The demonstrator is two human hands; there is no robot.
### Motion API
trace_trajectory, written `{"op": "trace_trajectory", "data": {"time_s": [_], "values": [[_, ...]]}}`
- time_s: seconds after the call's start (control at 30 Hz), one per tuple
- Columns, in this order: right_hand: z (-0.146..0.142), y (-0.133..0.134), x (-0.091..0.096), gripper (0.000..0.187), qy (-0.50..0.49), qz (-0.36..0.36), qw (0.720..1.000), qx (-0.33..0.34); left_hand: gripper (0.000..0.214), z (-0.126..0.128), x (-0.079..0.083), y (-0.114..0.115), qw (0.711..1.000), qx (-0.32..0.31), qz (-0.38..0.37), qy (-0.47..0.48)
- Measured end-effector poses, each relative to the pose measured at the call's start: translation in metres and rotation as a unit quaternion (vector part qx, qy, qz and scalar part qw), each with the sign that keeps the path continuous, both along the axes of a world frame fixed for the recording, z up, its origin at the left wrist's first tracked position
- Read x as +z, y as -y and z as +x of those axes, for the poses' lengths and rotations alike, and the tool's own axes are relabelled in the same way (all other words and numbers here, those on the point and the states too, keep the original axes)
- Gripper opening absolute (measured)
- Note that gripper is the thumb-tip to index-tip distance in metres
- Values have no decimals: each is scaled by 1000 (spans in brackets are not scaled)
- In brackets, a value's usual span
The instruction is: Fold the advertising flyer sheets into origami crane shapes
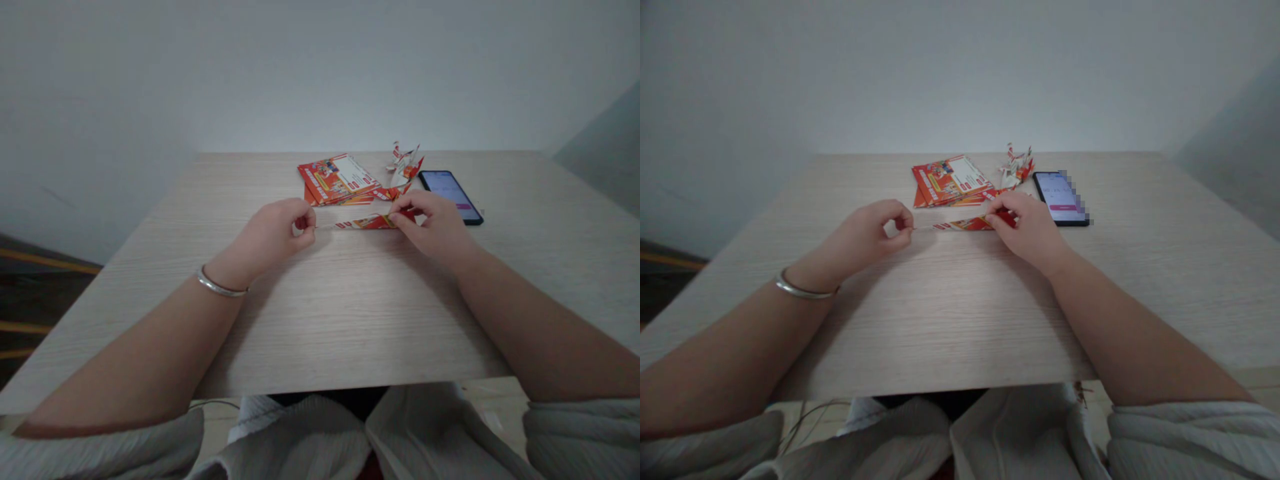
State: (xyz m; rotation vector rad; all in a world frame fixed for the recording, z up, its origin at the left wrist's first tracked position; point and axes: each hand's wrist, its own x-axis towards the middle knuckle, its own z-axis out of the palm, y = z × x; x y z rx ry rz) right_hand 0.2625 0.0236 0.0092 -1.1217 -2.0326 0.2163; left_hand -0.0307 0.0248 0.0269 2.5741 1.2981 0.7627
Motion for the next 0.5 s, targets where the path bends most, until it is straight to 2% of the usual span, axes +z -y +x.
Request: {"op": "trace_trajectory", "data": {"time_s": [0.17, 0.33, 0.4, 0.5], "values": [[6, -4, -3, 8, -1, -3, 1000, -12, 5, -3, 0, -2, 1000, 8, 12, -4], [4, -7, -4, 9, 28, 13, 996, 80, 15, -3, -4, -4, 1000, 25, -5, 18], [4, -8, -7, 11, 48, -2, 991, 126, 22, -3, -7, -4, 1000, -2, 0, 18], [4, -10, -11, 11, 58, -31, 983, 174, 30, -3, -11, -5, 995, -87, 20, -32]]}}
